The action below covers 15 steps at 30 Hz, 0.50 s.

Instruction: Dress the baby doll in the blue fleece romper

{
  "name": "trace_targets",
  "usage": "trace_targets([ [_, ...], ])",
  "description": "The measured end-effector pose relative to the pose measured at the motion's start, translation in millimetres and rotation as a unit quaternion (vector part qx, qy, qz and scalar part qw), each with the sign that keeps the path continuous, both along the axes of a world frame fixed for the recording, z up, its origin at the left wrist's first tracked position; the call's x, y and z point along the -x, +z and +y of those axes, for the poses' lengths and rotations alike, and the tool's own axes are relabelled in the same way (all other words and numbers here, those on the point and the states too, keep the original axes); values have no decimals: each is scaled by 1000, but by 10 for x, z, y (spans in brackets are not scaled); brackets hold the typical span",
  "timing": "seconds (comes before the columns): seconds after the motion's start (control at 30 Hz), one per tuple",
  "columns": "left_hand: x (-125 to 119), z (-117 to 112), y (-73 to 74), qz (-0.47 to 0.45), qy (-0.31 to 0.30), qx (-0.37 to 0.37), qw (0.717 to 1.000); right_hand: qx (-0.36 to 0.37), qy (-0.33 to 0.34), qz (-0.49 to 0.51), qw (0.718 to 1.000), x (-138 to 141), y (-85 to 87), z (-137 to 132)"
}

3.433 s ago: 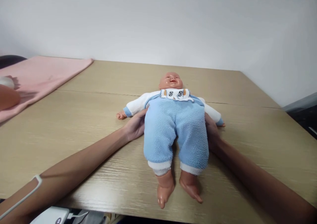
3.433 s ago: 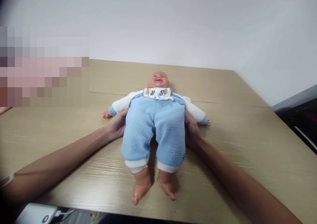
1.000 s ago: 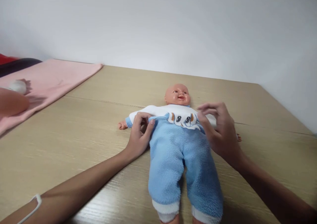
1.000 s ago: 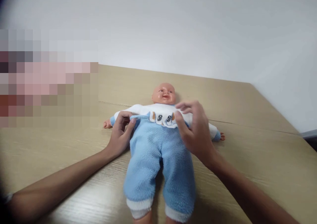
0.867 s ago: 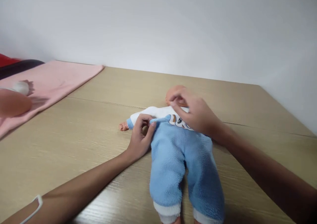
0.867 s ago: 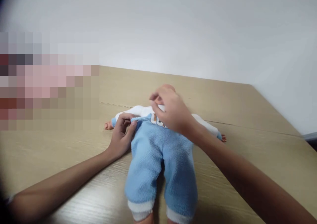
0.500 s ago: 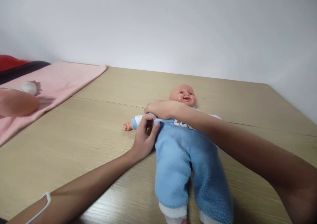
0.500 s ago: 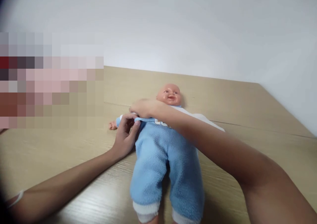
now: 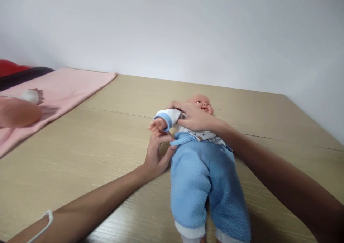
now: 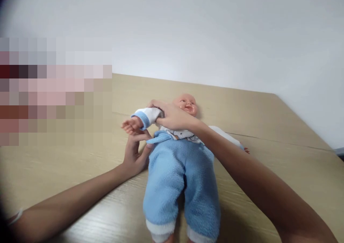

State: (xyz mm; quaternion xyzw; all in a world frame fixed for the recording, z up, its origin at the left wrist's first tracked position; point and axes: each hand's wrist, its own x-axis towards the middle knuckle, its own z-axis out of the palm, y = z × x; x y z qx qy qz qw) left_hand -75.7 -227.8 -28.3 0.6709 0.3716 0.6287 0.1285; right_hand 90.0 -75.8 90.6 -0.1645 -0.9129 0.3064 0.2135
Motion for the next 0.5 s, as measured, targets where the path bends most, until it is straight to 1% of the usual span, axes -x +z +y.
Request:
trace_targets([
  [0.1,12,-16,-52,9,48,-28,998,38,29,15,999,-125,-7,23],
  [0.17,-5,-10,-63,-12,48,-52,997,36,22,18,999,-175,-22,23],
  [0.23,-35,1,-53,-37,38,-74,996,10,22,17,1000,-193,-48,19],
  [0.3,-68,10,-31,-52,39,-80,995,-22,31,21,999,-189,-76,16],
  [0.43,-126,5,28,-66,86,-55,993,-61,40,25,997,-170,-107,7],
  [0.5,-153,-7,66,-74,91,-57,991,-74,43,22,996,-169,-112,-1],
])
